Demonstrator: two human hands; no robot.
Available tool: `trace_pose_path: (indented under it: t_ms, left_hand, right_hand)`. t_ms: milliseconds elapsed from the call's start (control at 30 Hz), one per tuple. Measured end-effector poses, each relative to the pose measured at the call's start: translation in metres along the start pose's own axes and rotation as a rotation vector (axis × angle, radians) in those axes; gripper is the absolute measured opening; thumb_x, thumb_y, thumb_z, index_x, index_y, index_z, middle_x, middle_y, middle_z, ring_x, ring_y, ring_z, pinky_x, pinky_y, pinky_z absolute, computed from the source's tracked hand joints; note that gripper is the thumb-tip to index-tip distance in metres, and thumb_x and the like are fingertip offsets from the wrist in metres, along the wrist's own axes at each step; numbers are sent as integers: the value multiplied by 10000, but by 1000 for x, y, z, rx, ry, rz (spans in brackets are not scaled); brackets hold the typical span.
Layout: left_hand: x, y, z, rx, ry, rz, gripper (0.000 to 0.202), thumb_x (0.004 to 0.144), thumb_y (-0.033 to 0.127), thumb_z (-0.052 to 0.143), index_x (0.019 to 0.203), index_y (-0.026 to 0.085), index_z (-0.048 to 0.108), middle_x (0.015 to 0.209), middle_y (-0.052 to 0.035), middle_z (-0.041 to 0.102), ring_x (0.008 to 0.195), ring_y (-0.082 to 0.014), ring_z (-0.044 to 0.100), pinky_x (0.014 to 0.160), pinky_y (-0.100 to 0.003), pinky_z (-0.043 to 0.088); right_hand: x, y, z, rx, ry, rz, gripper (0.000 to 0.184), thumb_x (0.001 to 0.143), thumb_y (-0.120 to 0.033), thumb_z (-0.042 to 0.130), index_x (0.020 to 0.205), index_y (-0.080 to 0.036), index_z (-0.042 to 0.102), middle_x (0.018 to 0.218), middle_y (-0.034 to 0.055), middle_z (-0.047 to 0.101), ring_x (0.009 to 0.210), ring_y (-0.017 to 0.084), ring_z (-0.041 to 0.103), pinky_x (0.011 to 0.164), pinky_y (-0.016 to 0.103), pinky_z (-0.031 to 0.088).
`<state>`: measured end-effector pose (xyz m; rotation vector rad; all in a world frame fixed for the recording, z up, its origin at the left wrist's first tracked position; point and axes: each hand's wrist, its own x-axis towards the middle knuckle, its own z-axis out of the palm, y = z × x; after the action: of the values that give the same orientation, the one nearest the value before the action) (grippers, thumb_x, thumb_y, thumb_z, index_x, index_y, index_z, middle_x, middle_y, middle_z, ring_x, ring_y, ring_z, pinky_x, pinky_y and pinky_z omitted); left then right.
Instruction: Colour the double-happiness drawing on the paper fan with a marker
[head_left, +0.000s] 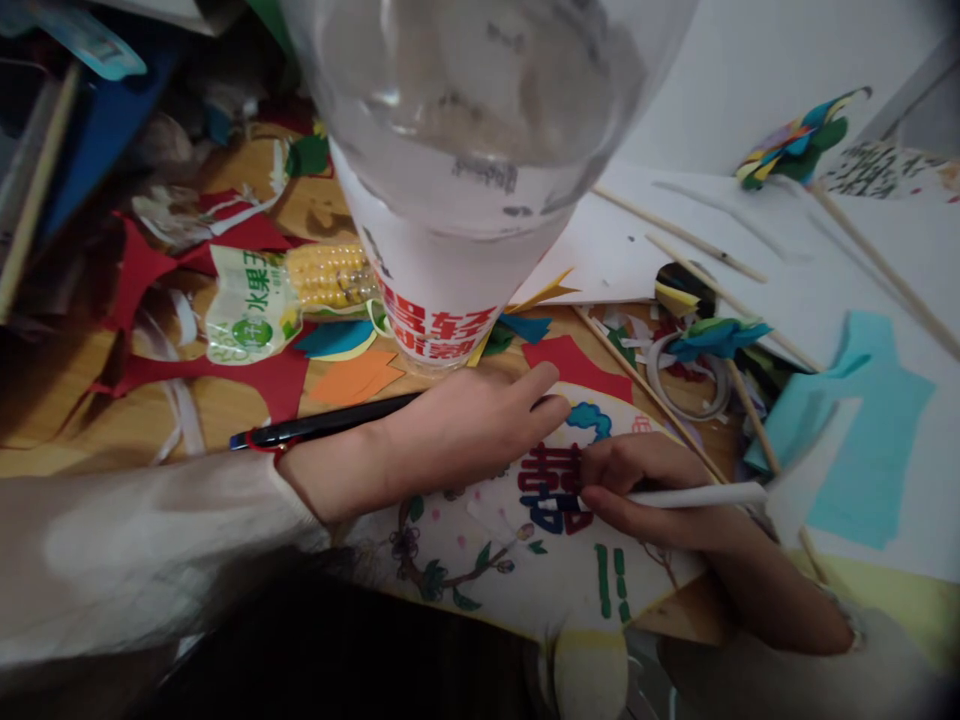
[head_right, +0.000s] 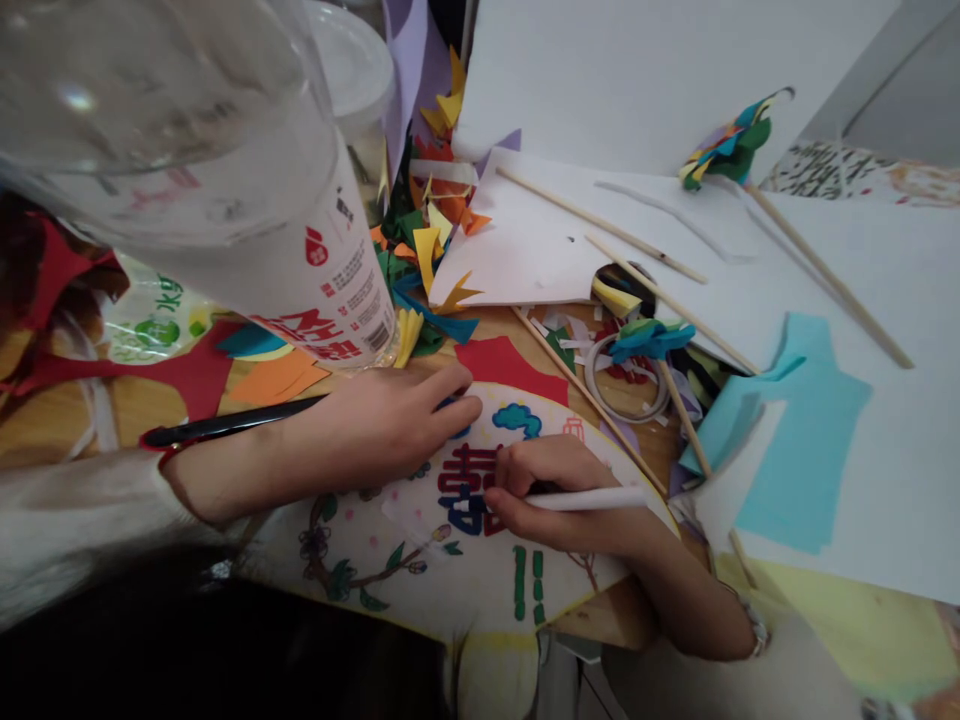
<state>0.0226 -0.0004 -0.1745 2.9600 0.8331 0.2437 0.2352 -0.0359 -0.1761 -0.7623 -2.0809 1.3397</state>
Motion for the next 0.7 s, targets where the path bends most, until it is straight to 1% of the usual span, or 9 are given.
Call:
trace_pose_path:
  t_ms: [200,400,533,700]
  left_hand:
    - [-1,-1,-1,-3,0,10,170,849,112,375,977,176,466,914,-54,499,662,-208,540,483,-347,378]
    - [-2,0,-1,6,4,8,170,855,117,362,972,175,472,905,-59,503,640,-201,528,475,-343,369]
    - [-1,-1,-1,-11,-11,7,159,854,121,372,967,177,469,905,-51,497,644,-202,527,469,-343,360]
    - [-1,-1,-1,12,39,18,158,836,94,380,935,178,469,881,-46,492,641,-198,515,479,-344,337]
  right_hand:
    - [0,0,0,-45,-11,-21,279,813,-51,548,642,-207,393,579,-41,536,513,85,532,467,208,389]
    - [-2,1,-1,-29,-27,-4,270,814,-63,548,641,-202,395,590,-34,556,514,88,545,463,209,388]
    - [-3,2,-1,-35,-8,-2,283,798,-51,548,643,-210,373,575,-44,516,509,89,522,467,219,384]
    - [-2,0,-2,-54,-7,-26,303,799,-55,530,624,-219,345,543,-49,468,480,93,493,449,227,362]
